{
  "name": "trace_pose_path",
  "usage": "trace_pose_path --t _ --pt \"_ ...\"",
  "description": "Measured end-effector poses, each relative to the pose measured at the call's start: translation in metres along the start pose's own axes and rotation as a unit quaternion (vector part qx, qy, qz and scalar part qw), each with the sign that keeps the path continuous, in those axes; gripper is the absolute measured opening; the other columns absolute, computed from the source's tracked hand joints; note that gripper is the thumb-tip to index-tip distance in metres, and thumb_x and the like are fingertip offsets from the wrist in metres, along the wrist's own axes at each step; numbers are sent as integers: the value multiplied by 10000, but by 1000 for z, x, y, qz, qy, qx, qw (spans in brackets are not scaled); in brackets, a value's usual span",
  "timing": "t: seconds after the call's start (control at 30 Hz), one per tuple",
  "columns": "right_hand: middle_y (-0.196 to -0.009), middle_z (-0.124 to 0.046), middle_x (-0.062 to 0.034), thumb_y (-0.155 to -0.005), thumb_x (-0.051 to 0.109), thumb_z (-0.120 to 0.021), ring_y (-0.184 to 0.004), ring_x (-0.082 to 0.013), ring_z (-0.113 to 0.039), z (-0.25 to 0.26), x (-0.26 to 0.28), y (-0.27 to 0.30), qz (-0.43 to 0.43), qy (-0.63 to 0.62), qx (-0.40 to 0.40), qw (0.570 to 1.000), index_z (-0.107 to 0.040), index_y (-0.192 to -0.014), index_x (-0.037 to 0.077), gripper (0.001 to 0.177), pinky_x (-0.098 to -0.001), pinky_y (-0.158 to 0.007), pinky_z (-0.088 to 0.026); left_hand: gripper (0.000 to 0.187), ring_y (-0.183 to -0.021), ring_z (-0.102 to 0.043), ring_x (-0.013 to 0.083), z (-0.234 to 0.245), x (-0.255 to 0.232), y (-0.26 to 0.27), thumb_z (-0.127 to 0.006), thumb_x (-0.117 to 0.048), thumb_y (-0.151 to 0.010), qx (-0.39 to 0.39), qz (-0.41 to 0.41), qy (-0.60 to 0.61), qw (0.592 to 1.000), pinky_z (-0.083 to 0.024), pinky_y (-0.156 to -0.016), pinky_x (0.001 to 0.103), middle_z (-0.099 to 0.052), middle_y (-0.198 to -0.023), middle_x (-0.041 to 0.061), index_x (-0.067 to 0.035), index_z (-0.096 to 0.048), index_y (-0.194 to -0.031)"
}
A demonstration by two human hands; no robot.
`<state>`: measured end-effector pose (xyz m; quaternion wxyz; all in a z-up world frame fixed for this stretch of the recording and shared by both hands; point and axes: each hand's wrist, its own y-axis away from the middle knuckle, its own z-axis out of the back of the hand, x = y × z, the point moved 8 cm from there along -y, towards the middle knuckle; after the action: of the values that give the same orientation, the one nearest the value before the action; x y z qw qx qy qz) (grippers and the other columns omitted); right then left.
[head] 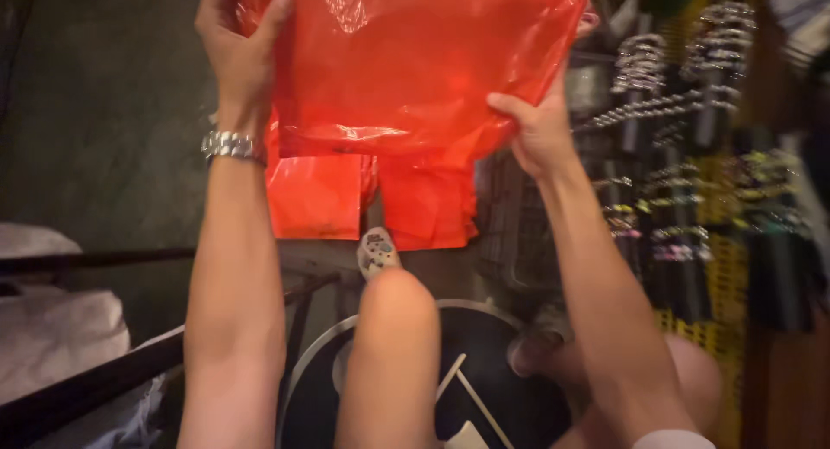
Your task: The person picks up beaded bracelets from a display stand, holds them up for the camera, and then places them into red plastic bags.
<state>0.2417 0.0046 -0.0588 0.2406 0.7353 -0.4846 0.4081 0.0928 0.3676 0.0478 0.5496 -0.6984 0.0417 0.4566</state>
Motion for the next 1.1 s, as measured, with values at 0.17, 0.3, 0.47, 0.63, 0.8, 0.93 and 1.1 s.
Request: trace_pose_path --t 0.17,0.3,0.47,0.63,0.8,0.93,1.1 --pt "-1547 -637 -166 -766 -50 -888 -1259 -286 -727 12 -183 -31 -75 151 -22 986 -298 -1647 196 1088 -405 -900 -648 727 -1453 -591 298 100 190 119 -969 -76 -937 -70 194 -188 960 -484 -1250 409 -615 -1561 151 -67 -564 -1542" --pt "-1434 -614 -319 -789 -104 -907 -1207 -531 -698 60 -346 -19 -217 282 -60 933 -409 -1527 119 918 -629 -818 -671 863 -1355 -679 374 170 302 279 -939 -35 -765 -115 475 -322 811 -504 -1209 467 -712 -1474 101 -272 -625 -1533" --pt "-1351 -687 -228 -772 -28 -927 -969 -459 -785 73 -450 27 -316 348 -23 883 -464 -1455 199 856 -525 -586 -699 802 -1286 -718 276 217 343 372 -792 -59 -748 -117 558 -378 730 -532 -1164 410 -738 -1413 -34 -382 -656 -1470" --pt "-1369 -648 -314 -785 -75 -880 -915 -543 -773 55 -486 49 -364 349 39 863 -399 -1494 202 900 -564 -599 -704 719 -1200 -757 254 262 372 416 -763 -53 -720 -142 583 -420 680 -558 -1103 385 -787 -1273 -121 -452 -721 -1316" --pt "-1515 -609 -315 -665 11 -927 -1354 -506 -626 10 -463 49 -315 438 149 829 -240 -1696 175 1249 -626 -1094 -580 502 -931 -812 197 275 378 422 -1035 -616 -724 -206 600 -315 706 -642 -843 331 -835 -970 -17 -298 -841 -1062" --pt "-1550 -553 -363 -715 58 -914 -1410 -507 -576 -9 -454 39 -284 475 151 819 -174 -1723 51 1250 -624 -1169 -511 445 -924 -817 219 287 401 422 -1075 -483 -716 -176 578 -354 714 -643 -828 359 -829 -959 -24 -307 -829 -1043" --pt "-1295 -747 -276 -906 188 -899 -1154 -446 -768 17 -480 21 -221 456 100 856 -231 -1709 161 1045 -550 -967 -658 384 -1061 -795 253 294 396 390 -1027 -405 -816 -258 483 -427 719 -603 -931 391 -812 -1056 5 -330 -757 -1078"
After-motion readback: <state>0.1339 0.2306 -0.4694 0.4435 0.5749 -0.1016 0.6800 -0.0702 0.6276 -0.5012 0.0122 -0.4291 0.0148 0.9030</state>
